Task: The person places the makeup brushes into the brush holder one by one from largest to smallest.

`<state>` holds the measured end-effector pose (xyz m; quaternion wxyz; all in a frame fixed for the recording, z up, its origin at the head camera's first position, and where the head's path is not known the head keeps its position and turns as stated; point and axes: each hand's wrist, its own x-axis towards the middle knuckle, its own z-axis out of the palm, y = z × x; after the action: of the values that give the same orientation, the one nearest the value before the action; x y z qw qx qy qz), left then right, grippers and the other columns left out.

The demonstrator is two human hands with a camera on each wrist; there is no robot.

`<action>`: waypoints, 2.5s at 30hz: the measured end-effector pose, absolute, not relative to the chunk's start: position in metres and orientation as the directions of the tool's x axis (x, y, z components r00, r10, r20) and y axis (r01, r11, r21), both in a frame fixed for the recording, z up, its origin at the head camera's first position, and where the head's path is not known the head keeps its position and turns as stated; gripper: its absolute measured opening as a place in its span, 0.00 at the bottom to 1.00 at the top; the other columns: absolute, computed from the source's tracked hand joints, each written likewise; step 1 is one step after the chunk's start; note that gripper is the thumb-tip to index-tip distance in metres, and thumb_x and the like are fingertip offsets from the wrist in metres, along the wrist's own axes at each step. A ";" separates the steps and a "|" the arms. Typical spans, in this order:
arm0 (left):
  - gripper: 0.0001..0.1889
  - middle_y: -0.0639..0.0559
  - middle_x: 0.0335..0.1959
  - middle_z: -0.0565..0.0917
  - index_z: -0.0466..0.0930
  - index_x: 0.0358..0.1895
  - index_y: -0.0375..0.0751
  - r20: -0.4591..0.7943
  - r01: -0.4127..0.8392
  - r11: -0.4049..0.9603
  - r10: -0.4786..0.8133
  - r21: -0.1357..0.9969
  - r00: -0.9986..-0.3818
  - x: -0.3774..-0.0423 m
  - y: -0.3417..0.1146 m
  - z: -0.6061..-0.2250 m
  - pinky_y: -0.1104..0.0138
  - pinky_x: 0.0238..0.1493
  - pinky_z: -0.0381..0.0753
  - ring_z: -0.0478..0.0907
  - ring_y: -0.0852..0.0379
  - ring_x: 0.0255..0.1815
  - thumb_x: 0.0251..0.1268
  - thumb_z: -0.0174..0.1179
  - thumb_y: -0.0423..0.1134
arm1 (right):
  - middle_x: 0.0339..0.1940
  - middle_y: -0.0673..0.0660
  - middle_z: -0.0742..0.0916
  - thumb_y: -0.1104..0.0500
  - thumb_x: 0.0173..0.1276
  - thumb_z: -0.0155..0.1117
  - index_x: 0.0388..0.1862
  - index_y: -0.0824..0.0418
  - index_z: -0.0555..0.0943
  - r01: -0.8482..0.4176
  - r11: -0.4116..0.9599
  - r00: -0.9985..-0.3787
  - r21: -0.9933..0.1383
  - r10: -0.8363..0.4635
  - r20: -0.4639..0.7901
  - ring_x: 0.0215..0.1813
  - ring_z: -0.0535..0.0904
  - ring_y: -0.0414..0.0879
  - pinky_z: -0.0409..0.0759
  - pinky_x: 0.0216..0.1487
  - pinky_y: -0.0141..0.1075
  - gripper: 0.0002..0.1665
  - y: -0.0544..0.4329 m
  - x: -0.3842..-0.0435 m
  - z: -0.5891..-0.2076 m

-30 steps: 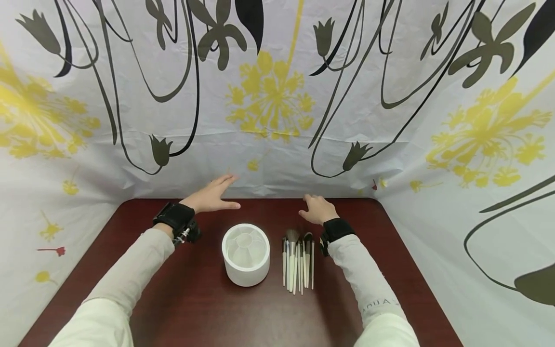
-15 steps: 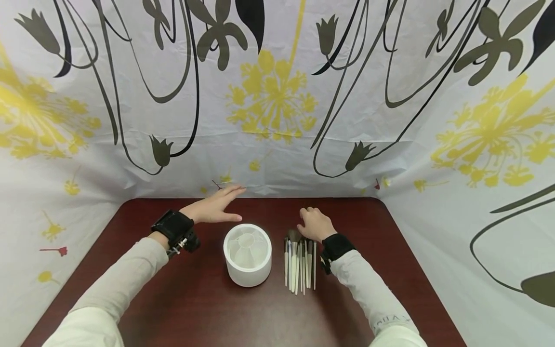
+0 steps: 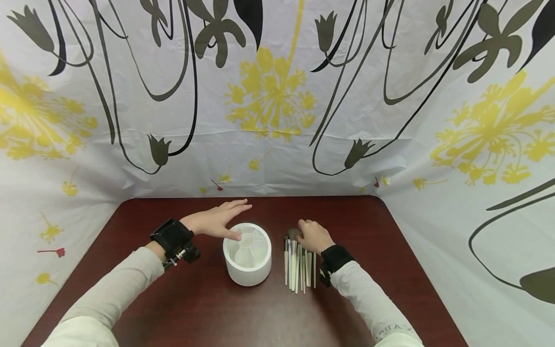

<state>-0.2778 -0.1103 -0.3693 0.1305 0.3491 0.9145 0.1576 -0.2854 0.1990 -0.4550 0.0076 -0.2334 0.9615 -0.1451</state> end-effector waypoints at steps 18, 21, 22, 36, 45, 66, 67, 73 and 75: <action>0.58 0.43 0.72 0.46 0.48 0.71 0.44 -0.149 0.609 0.648 0.731 0.456 -0.666 -0.275 -0.107 -0.398 0.43 0.61 0.53 0.44 0.42 0.70 0.34 0.69 0.64 | 0.29 0.59 0.81 0.60 0.56 0.64 0.43 0.69 0.74 -0.430 0.853 -0.899 -0.296 -0.433 0.057 0.24 0.74 0.45 0.71 0.24 0.37 0.18 0.184 -0.279 -0.490; 0.58 0.45 0.72 0.45 0.48 0.71 0.46 -0.166 0.604 0.664 0.721 0.440 -0.672 -0.275 -0.104 -0.404 0.47 0.63 0.53 0.44 0.44 0.71 0.33 0.71 0.61 | 0.27 0.57 0.80 0.60 0.56 0.64 0.41 0.67 0.74 -0.421 0.853 -0.902 -0.308 -0.428 0.047 0.23 0.72 0.43 0.69 0.23 0.36 0.16 0.183 -0.278 -0.495; 0.58 0.45 0.72 0.45 0.48 0.71 0.46 -0.172 0.602 0.670 0.718 0.435 -0.674 -0.276 -0.103 -0.405 0.48 0.63 0.54 0.45 0.45 0.71 0.33 0.72 0.60 | 0.27 0.57 0.80 0.60 0.56 0.64 0.40 0.66 0.74 -0.418 0.852 -0.903 -0.314 -0.428 0.041 0.23 0.73 0.43 0.70 0.24 0.36 0.16 0.182 -0.277 -0.497; 0.62 0.42 0.70 0.49 0.47 0.70 0.41 -0.186 0.584 0.665 0.719 0.466 -0.670 -0.278 -0.097 -0.417 0.51 0.60 0.62 0.49 0.45 0.69 0.29 0.75 0.56 | 0.21 0.50 0.75 0.60 0.55 0.66 0.39 0.65 0.73 -0.382 0.853 -0.917 -0.357 -0.399 0.027 0.22 0.71 0.39 0.70 0.22 0.34 0.16 0.174 -0.272 -0.506; 0.64 0.47 0.64 0.56 0.48 0.70 0.41 -0.131 0.596 0.677 0.701 0.431 -0.701 -0.277 -0.097 -0.427 0.59 0.55 0.67 0.56 0.50 0.61 0.23 0.76 0.57 | 0.18 0.50 0.72 0.62 0.54 0.66 0.40 0.66 0.72 -0.362 0.854 -0.925 -0.375 -0.378 0.033 0.19 0.67 0.40 0.66 0.19 0.33 0.17 0.172 -0.275 -0.513; 0.64 0.49 0.63 0.57 0.47 0.70 0.42 -0.138 0.564 0.707 0.667 0.427 -0.732 -0.276 -0.096 -0.431 0.60 0.54 0.68 0.58 0.49 0.59 0.22 0.76 0.56 | 0.14 0.52 0.72 0.64 0.54 0.62 0.43 0.68 0.70 -0.313 0.869 -0.940 -0.383 -0.340 -0.004 0.15 0.67 0.41 0.64 0.16 0.33 0.18 0.170 -0.279 -0.516; 0.64 0.49 0.63 0.57 0.47 0.70 0.42 -0.137 0.563 0.707 0.667 0.427 -0.733 -0.276 -0.096 -0.431 0.60 0.54 0.68 0.58 0.49 0.59 0.22 0.76 0.56 | 0.14 0.52 0.72 0.64 0.54 0.62 0.43 0.68 0.70 -0.317 0.870 -0.939 -0.378 -0.343 -0.002 0.15 0.67 0.41 0.64 0.17 0.33 0.18 0.170 -0.280 -0.516; 0.64 0.49 0.63 0.57 0.47 0.70 0.43 -0.137 0.557 0.705 0.665 0.439 -0.734 -0.276 -0.096 -0.432 0.59 0.54 0.68 0.59 0.49 0.59 0.23 0.76 0.56 | 0.12 0.49 0.70 0.65 0.54 0.60 0.45 0.68 0.74 -0.335 0.868 -0.934 -0.368 -0.357 0.009 0.14 0.64 0.39 0.62 0.17 0.32 0.18 0.171 -0.282 -0.518; 0.64 0.49 0.63 0.57 0.47 0.70 0.43 -0.137 0.557 0.703 0.667 0.442 -0.733 -0.276 -0.096 -0.433 0.59 0.53 0.68 0.59 0.49 0.59 0.23 0.76 0.56 | 0.11 0.47 0.68 0.65 0.54 0.59 0.43 0.67 0.76 -0.342 0.864 -0.931 -0.370 -0.366 0.007 0.14 0.62 0.38 0.61 0.17 0.31 0.16 0.171 -0.282 -0.519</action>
<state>-0.2756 -0.0956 -0.4330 0.1448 0.3357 0.9113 0.1893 -0.2816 0.1714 -0.5187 0.0317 -0.1836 0.9648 -0.1855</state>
